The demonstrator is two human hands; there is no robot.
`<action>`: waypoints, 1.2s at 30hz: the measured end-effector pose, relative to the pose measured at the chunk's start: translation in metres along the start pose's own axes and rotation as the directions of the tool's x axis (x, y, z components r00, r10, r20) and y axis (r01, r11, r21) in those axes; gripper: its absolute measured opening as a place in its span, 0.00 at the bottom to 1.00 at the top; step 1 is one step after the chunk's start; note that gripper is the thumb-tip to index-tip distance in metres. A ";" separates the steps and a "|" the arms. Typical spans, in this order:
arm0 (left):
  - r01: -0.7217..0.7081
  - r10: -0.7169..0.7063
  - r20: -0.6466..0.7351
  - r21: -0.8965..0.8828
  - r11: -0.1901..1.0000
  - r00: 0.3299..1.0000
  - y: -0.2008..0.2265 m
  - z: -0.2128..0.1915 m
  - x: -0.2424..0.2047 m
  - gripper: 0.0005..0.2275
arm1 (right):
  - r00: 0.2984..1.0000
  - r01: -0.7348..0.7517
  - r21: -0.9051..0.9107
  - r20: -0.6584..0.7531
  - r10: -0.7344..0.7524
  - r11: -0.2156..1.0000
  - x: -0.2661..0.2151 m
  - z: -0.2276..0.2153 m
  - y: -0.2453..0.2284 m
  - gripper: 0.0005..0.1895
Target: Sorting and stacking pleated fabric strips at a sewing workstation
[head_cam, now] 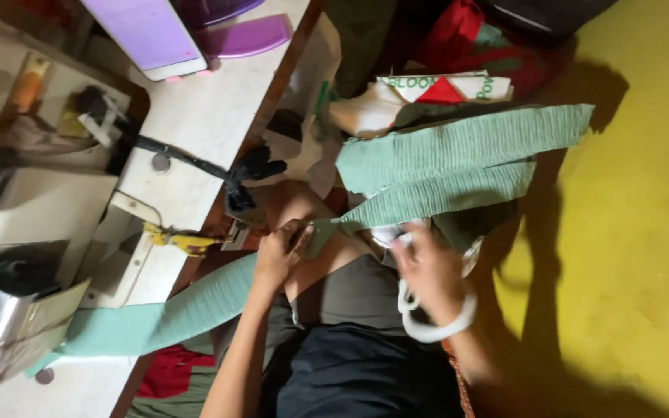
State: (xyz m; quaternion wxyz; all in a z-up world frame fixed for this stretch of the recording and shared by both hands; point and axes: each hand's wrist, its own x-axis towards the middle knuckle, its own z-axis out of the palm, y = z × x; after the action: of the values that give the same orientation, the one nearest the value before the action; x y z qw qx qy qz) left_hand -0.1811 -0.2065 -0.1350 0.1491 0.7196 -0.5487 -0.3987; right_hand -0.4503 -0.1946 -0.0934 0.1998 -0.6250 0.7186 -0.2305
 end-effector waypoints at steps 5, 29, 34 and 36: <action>0.034 -0.032 0.032 -0.050 0.998 0.999 0.013 -0.007 -0.007 0.16 | 0.924 0.381 -0.300 0.140 -0.355 0.874 -0.014 0.045 -0.017 0.17; -0.107 0.138 0.080 -0.313 0.944 0.987 0.076 -0.043 -0.045 0.13 | 0.958 0.030 0.343 0.257 -0.124 0.939 0.005 0.014 -0.048 0.34; -0.298 0.517 0.345 -0.522 0.799 0.783 0.114 -0.061 -0.064 0.16 | 0.752 -0.645 0.681 0.647 0.129 0.347 0.005 0.010 -0.043 0.14; -0.268 0.423 0.519 -0.349 0.898 0.743 0.085 -0.078 -0.076 0.24 | 0.684 -0.719 0.466 0.608 0.403 0.516 0.031 -0.024 -0.020 0.11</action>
State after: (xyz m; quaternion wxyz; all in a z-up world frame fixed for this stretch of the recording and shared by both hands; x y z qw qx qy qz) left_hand -0.1862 -0.1847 0.0012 0.1356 0.4221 -0.6371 -0.6305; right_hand -0.4523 -0.2251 -0.0626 0.6279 -0.2656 0.6867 -0.2521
